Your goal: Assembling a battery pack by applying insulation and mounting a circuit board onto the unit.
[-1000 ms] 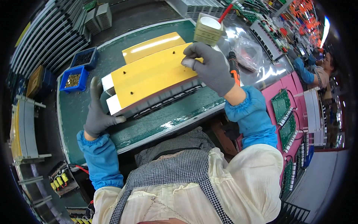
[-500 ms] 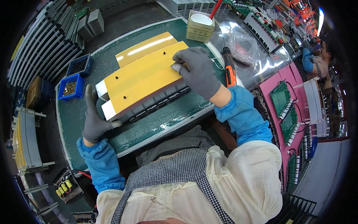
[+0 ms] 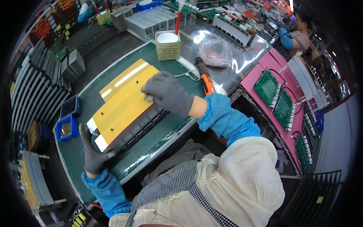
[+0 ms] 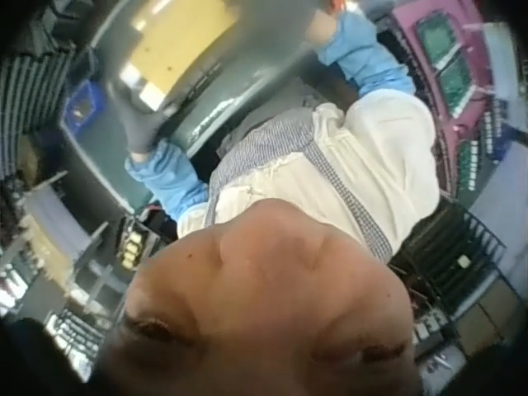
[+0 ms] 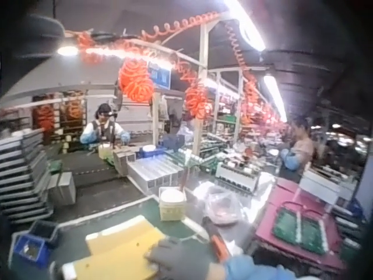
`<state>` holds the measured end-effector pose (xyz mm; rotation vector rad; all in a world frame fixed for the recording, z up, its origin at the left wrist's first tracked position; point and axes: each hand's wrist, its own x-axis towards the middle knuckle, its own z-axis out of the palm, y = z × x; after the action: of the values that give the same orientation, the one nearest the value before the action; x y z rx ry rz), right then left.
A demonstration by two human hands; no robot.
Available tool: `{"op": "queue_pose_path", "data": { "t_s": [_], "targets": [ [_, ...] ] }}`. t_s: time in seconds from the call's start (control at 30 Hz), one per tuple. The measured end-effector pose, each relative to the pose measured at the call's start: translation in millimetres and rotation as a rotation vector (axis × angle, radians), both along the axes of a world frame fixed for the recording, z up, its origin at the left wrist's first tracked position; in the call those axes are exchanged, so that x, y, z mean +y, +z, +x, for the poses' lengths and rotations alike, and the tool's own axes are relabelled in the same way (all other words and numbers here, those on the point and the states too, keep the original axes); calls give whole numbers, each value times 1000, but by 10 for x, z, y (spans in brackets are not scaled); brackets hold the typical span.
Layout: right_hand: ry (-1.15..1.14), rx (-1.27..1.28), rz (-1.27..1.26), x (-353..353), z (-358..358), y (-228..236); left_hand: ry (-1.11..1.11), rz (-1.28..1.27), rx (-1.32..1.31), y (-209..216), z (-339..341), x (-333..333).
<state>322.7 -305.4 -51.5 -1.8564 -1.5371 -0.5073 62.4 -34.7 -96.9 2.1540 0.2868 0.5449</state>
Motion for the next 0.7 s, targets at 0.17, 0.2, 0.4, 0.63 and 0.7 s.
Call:
{"op": "queue_pose_path", "data": {
  "t_s": [0.17,0.2,0.4,0.63,0.7],
  "targets": [
    [-159,158,224,-377,85,284,-43,-37,-38,-76,26,7],
    [-260,205,260,-494,229,378,-51,-69,-37,-55,29,-8],
    [-255,920,642,-1035,1893,1021,-98,-132,-56,-70,147,-7],
    [-214,1547,752,-365,4124,565,-75,-256,6,43,65,-149],
    [-295,1640,904,-1001,5108,135,-181,-279,26,-123,237,-75]
  ]
}}
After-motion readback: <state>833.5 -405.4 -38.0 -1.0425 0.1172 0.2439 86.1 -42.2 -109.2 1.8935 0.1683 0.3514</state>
